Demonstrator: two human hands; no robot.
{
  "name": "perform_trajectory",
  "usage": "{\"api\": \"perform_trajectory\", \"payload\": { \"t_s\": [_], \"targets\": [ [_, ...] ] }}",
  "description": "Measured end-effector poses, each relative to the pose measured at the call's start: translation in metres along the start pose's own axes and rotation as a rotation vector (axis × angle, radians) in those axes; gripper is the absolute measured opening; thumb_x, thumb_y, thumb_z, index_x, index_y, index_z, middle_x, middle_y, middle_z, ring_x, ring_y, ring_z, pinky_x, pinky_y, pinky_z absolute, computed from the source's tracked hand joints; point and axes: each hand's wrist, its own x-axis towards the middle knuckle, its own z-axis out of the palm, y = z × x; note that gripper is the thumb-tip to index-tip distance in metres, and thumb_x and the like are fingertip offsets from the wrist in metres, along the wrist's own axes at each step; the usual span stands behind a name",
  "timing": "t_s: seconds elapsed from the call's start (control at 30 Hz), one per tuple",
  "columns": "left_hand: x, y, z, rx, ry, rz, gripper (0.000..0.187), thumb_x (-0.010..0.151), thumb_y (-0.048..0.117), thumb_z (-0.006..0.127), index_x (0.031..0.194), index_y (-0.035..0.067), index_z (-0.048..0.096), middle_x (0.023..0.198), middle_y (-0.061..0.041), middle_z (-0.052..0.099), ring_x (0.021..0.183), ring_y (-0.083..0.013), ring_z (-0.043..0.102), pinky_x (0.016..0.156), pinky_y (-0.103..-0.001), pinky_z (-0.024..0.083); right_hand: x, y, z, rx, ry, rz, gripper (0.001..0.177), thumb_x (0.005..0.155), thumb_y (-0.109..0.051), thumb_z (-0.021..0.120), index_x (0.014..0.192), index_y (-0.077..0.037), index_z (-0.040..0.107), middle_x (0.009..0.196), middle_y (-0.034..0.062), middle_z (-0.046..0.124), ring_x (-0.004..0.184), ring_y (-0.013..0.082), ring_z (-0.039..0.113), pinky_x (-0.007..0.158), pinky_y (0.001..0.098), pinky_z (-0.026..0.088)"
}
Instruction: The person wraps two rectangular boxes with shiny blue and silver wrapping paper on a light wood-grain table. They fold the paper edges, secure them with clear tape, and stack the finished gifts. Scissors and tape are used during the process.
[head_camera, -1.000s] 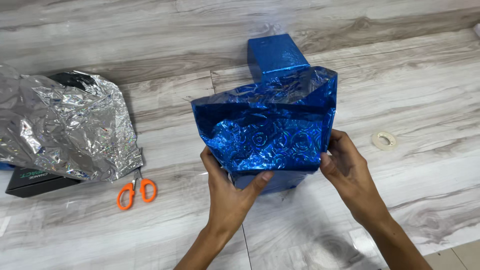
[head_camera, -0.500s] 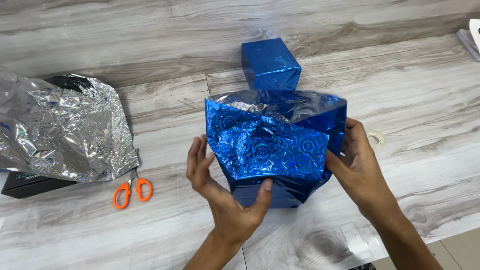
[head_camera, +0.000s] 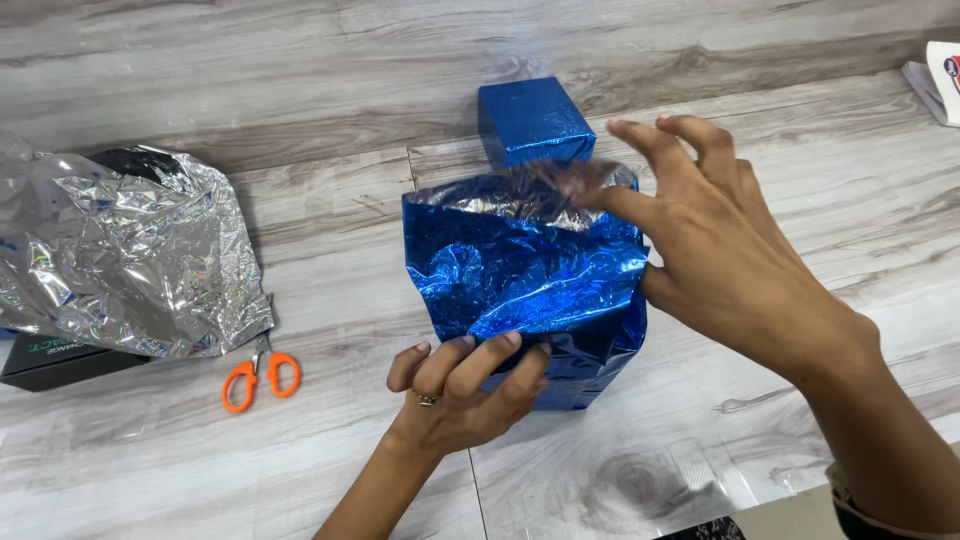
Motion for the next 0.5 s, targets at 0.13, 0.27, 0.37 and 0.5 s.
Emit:
{"api": "perform_trajectory", "payload": {
  "t_s": [0.13, 0.27, 0.37, 0.5],
  "targets": [
    [0.022, -0.006, -0.013, -0.006, -0.105, 0.034, 0.034, 0.098, 0.049, 0.072, 0.129, 0.035, 0.069, 0.127, 0.013, 0.059, 0.110, -0.0114, 0.044, 0.103, -0.038, 0.023, 0.009, 0.002, -0.001, -0.007, -0.009, -0.021, 0.035, 0.066, -0.006, 0.078, 0.100, -0.014, 0.080, 0.145, 0.0087, 0.055, 0.144, 0.0363, 0.033, 0.114, 0.0529, 0.035],
    [0.048, -0.009, -0.021, -0.084, -0.220, 0.088, 0.038, 0.100, 0.050, 0.069, 0.130, 0.027, 0.070, 0.124, 0.007, 0.062, 0.112, -0.0119, 0.054, 0.104, -0.042, 0.025, 0.013, 0.000, -0.002, 0.152, 0.070, 0.019, 0.015, 0.077, -0.021, 0.083, 0.087, -0.011, 0.078, 0.138, 0.0089, 0.059, 0.140, 0.0334, 0.038, 0.112, 0.0516, 0.039],
    [0.068, -0.010, -0.026, -0.245, -0.377, 0.030, 0.039, 0.101, 0.045, 0.066, 0.128, 0.019, 0.072, 0.124, 0.001, 0.065, 0.111, -0.0170, 0.058, 0.100, -0.043, 0.034, 0.015, -0.002, 0.001, 0.224, 0.153, 0.015, 0.014, 0.082, -0.023, 0.082, 0.087, -0.011, 0.077, 0.134, 0.0080, 0.062, 0.135, 0.0330, 0.046, 0.106, 0.0492, 0.045],
    [0.092, -0.015, -0.027, -0.410, -0.569, -0.029, 0.037, 0.103, 0.034, 0.062, 0.127, 0.007, 0.071, 0.130, -0.009, 0.066, 0.106, -0.0239, 0.058, 0.087, -0.042, 0.043, 0.014, -0.002, 0.004, 0.497, 0.255, 0.185, 0.021, 0.097, -0.028, 0.073, 0.106, -0.009, 0.070, 0.134, 0.0049, 0.065, 0.124, 0.0207, 0.064, 0.096, 0.0363, 0.057]
  ]
}}
